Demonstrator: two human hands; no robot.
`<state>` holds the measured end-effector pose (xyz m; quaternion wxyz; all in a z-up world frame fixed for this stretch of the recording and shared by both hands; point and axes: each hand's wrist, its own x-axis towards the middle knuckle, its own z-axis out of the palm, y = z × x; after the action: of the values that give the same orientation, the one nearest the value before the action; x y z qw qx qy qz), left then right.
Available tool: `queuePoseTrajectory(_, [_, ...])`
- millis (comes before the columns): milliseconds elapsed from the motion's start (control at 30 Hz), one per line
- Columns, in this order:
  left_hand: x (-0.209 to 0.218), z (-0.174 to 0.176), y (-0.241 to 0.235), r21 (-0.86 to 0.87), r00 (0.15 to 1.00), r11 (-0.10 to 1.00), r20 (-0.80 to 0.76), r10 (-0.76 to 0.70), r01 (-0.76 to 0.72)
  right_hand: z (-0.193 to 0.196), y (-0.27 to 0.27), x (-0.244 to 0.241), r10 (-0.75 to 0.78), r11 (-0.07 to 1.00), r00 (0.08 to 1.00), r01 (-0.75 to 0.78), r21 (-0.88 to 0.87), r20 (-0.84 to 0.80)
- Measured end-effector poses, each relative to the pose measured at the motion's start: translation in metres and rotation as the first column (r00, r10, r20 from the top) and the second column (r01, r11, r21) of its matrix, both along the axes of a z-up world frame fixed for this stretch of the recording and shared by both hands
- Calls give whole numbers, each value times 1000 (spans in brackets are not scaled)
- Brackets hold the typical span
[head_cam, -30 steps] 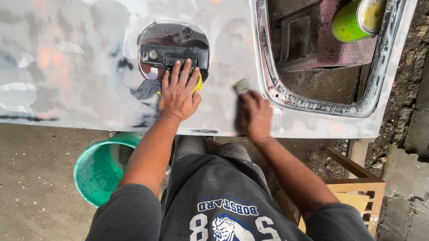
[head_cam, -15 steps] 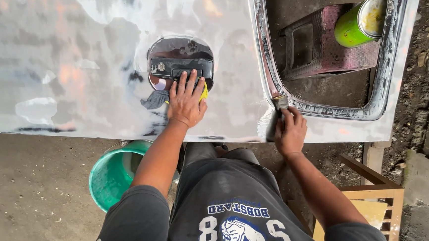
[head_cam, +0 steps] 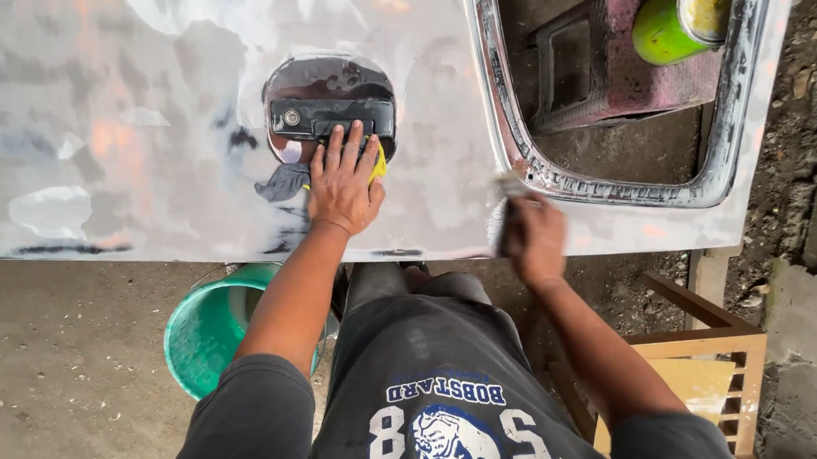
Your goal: The person scrubs a white car door with a sanding block and a yellow cloth, repeatedly dipping the tools into a green bucket of water. The person cleans the surface around the door handle and along the edges of the door panel.
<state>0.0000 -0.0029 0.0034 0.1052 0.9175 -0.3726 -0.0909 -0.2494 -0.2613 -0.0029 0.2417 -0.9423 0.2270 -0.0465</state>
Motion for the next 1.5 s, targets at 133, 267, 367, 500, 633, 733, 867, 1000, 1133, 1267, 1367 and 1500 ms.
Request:
queuePoseTrajectory(133, [-1, -1, 2, 5, 1000, 1000, 12, -4, 4, -7, 3, -6, -192, 980, 981, 192, -47, 14])
queuePoseTrajectory(267, [1, -2, 1, 6, 1000, 1000, 28, -2, 1, 3, 71, 55, 97, 994, 988, -102, 34, 120])
queuePoseTrajectory(367, [-2, -3, 3, 4, 1000, 1000, 27, 9, -9, 22, 103, 80, 381, 917, 914, -393, 72, 137])
queuePoseTrajectory(500, [0, 0, 1, -5, 1000, 1000, 18, 9, -8, 14, 61, 74, 557, 826, 826, -562, 37, 87])
queuePoseTrajectory(633, [1, 1, -1, 16, 1000, 1000, 10, -2, 2, 14, 13, 74, 122, 993, 992, -122, -5, 28])
queuePoseTrajectory(733, [1, 0, 1, 30, 1000, 1000, 13, 3, -4, 6, 32, 85, 103, 990, 992, -96, -100, 71])
queuePoseTrajectory(867, [0, 3, -2, 24, 1000, 1000, -1, 9, -9, 17, 80, 77, 379, 925, 917, -374, -63, 126])
queuePoseTrajectory(1000, [1, 1, -1, 12, 1000, 1000, 7, 14, -14, 1, 57, 59, 573, 820, 819, -573, -2, 22])
queuePoseTrajectory(1133, [0, -1, 1, -4, 1000, 1000, 15, 16, -16, -2, 13, 84, 212, 972, 966, -193, -136, 149])
queuePoseTrajectory(1267, [1, 2, 1, -11, 1000, 1000, 9, 15, -15, 6, 49, 102, 140, 986, 983, -127, -108, 122])
queuePoseTrajectory(1367, [1, 5, 0, -5, 1000, 1000, -10, 20, -20, 44, 93, 88, 405, 913, 900, -406, -30, 160])
queuePoseTrajectory(1500, [0, -1, 1, 5, 1000, 1000, -15, 12, -12, 20, 71, 60, 668, 741, 737, -672, 3, 104])
